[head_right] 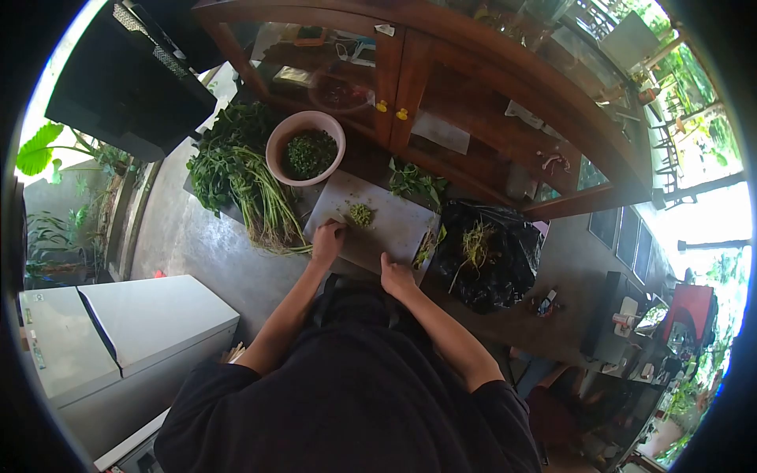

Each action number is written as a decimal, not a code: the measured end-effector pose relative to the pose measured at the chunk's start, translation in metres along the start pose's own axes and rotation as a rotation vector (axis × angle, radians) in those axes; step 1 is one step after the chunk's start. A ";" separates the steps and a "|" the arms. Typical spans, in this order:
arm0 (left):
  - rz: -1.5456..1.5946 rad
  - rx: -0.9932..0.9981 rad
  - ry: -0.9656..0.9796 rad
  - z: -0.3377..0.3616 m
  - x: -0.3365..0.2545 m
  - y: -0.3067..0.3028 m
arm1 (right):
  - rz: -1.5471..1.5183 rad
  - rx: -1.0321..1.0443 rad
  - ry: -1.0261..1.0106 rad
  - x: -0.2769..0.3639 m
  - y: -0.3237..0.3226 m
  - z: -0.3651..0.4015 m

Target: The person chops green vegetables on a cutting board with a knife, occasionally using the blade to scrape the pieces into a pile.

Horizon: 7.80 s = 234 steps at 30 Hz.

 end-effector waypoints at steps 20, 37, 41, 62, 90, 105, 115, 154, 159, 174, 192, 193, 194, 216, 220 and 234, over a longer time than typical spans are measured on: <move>0.059 0.009 0.030 0.008 0.000 -0.001 | 0.044 -0.084 0.001 -0.017 -0.003 0.013; 0.037 0.005 0.079 0.001 0.006 0.010 | 0.040 -0.203 -0.071 0.002 -0.058 0.043; 0.045 0.006 0.072 0.003 0.009 0.008 | 0.055 -0.173 -0.084 0.009 -0.066 0.050; 0.043 0.021 0.040 0.002 0.000 -0.001 | 0.055 -0.091 0.011 0.006 -0.019 0.019; 0.043 -0.015 0.016 0.001 -0.003 -0.003 | 0.039 0.026 0.016 0.003 -0.006 0.000; -0.011 0.077 0.055 0.005 0.006 0.003 | 0.029 -0.095 -0.002 -0.004 -0.006 0.002; -0.028 0.059 0.055 0.006 0.002 0.000 | 0.066 -0.147 0.035 -0.019 -0.012 0.010; 0.024 0.032 0.039 0.009 0.012 0.004 | 0.118 -0.003 -0.021 0.017 -0.049 0.031; -0.010 -0.017 0.082 0.009 0.009 0.001 | 0.081 -0.070 -0.063 0.000 0.002 -0.005; 0.007 -0.026 0.060 0.009 0.006 0.000 | 0.082 0.015 -0.008 -0.018 0.007 0.010; 0.011 0.004 0.021 0.009 0.002 0.000 | 0.063 -0.030 -0.042 -0.027 0.018 0.012; 0.014 0.002 0.036 0.009 0.002 -0.001 | 0.061 -0.031 -0.039 -0.023 0.015 0.010; 0.016 -0.001 0.051 0.009 0.002 -0.001 | 0.043 -0.030 -0.027 -0.018 0.012 0.007; 0.044 -0.007 0.061 0.011 0.000 -0.004 | 0.093 -0.163 -0.037 -0.022 -0.004 0.017; 0.026 -0.003 0.072 0.010 -0.005 -0.008 | 0.090 -0.147 -0.010 -0.023 -0.015 0.020; 0.062 -0.009 0.060 0.013 0.006 -0.004 | 0.090 -0.119 -0.092 0.007 -0.057 0.048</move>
Point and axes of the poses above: each hand's wrist, its own z-axis away from the middle knuckle, its own y-axis out of the palm, x = y × z, the point moved 5 cm from there along -z, towards the middle knuckle, and after that the axes turned 10 degrees about y, right-handed, at the moved point
